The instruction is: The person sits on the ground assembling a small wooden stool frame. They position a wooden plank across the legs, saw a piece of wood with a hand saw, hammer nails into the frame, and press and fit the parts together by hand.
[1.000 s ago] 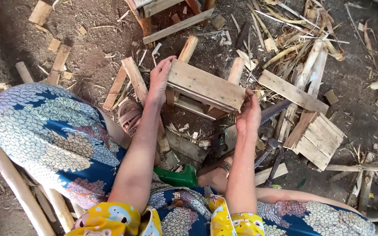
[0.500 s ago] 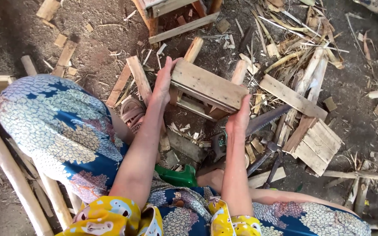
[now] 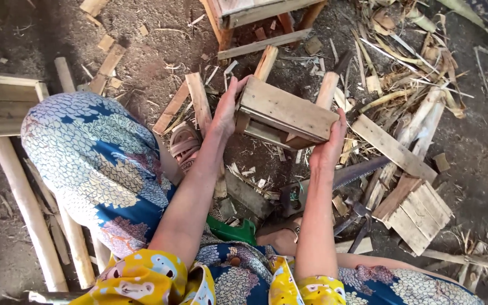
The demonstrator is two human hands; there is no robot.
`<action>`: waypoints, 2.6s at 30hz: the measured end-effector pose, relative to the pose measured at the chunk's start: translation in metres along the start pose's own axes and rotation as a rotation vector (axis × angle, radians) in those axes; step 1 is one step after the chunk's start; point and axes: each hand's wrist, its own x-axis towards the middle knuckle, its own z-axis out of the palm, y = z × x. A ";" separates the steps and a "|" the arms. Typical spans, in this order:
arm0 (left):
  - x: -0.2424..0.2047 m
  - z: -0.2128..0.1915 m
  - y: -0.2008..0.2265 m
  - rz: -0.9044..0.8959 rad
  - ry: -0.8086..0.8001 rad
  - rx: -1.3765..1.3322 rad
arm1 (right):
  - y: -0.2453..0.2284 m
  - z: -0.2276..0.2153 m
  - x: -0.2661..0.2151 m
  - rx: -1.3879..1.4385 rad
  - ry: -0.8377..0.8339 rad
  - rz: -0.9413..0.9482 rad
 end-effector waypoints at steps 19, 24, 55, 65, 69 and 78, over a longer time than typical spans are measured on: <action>-0.001 0.039 0.003 0.708 0.120 1.133 | 0.025 -0.037 0.022 0.081 0.266 0.137; 0.006 0.086 -0.030 0.842 -0.177 1.581 | 0.009 -0.025 0.014 0.077 0.284 0.175; 0.010 0.093 -0.029 0.748 -0.494 1.543 | -0.013 -0.036 0.003 -0.167 0.006 0.059; 0.014 0.092 -0.031 0.784 -0.488 1.533 | 0.007 -0.039 -0.001 -0.321 -0.108 -0.208; 0.014 0.090 -0.034 0.789 -0.482 1.526 | -0.009 -0.018 -0.009 -0.328 0.002 -0.183; 0.012 0.091 -0.034 0.788 -0.468 1.518 | -0.005 -0.010 -0.006 -0.249 0.162 -0.092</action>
